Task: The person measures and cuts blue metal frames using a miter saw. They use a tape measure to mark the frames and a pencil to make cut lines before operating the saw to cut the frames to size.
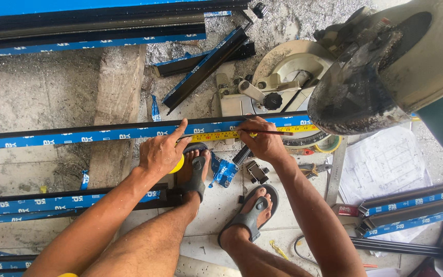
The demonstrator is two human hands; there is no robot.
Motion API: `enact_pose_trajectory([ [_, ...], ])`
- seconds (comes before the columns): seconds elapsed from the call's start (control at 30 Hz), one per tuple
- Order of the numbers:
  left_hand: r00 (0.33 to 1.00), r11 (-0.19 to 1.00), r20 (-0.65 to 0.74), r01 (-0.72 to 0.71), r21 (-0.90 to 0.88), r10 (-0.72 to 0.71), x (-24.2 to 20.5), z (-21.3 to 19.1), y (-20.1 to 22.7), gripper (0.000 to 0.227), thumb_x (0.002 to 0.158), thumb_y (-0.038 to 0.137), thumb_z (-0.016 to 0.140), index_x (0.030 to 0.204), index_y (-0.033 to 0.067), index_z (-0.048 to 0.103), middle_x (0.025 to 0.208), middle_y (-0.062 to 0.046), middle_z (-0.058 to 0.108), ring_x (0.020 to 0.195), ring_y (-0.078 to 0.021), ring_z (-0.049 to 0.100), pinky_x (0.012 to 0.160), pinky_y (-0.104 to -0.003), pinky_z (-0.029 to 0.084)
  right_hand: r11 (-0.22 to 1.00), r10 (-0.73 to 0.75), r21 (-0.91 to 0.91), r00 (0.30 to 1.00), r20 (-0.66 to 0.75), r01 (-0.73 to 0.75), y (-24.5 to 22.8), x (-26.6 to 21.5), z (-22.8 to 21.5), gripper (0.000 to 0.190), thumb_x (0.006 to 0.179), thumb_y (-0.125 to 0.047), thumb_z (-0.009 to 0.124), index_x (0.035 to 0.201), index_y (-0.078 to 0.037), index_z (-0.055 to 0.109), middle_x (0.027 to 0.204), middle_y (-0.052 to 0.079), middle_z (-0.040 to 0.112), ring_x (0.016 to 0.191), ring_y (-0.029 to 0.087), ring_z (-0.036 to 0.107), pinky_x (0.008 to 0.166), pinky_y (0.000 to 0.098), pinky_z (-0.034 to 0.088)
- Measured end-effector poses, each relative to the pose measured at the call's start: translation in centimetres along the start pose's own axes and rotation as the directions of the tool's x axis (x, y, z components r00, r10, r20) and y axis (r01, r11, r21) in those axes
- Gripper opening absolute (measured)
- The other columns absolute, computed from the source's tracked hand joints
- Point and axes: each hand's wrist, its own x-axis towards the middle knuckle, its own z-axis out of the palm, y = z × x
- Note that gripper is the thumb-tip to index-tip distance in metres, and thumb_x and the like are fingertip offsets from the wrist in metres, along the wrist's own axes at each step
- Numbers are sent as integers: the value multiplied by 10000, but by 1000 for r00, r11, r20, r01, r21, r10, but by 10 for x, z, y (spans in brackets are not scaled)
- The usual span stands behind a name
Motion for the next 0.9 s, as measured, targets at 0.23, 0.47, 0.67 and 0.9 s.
enact_pose_trajectory([
  [0.23, 1000, 1000, 16, -8, -16, 8, 0, -1, 0, 510, 1057, 437, 510, 1492, 182, 589, 692, -104, 731, 674, -241, 757, 691, -362, 624, 1000, 4, 1, 1000, 2, -4, 1, 0, 0, 157, 869, -107, 710, 995, -61, 791, 791, 205, 679, 743, 345, 691, 680, 402, 574],
  [0.47, 1000, 1000, 24, 5, -4, -4, 0, -4, 4, 516, 1055, 445, 506, 1495, 187, 584, 698, -106, 731, 679, -243, 761, 692, -365, 627, 1000, 4, 9, 1000, -1, -4, -3, 1, -3, 153, 847, -88, 717, 981, -72, 789, 802, 213, 686, 744, 366, 698, 672, 423, 575],
  [0.67, 1000, 1000, 28, 8, 22, -8, 2, -3, 5, 522, 1057, 450, 493, 1500, 188, 578, 699, -107, 733, 687, -252, 764, 698, -373, 628, 1000, 6, 5, 1000, 10, -6, 1, 1, -4, 155, 859, -95, 714, 992, -76, 792, 801, 198, 686, 740, 347, 700, 670, 415, 578],
  [0.9, 998, 998, 32, 58, 27, -59, 0, -2, 7, 521, 1053, 465, 494, 1513, 234, 570, 763, -128, 756, 740, -289, 779, 744, -388, 635, 1000, 27, 7, 999, -28, -27, 2, 1, 0, 158, 853, -102, 728, 995, -98, 797, 806, 205, 684, 735, 373, 699, 663, 424, 580],
])
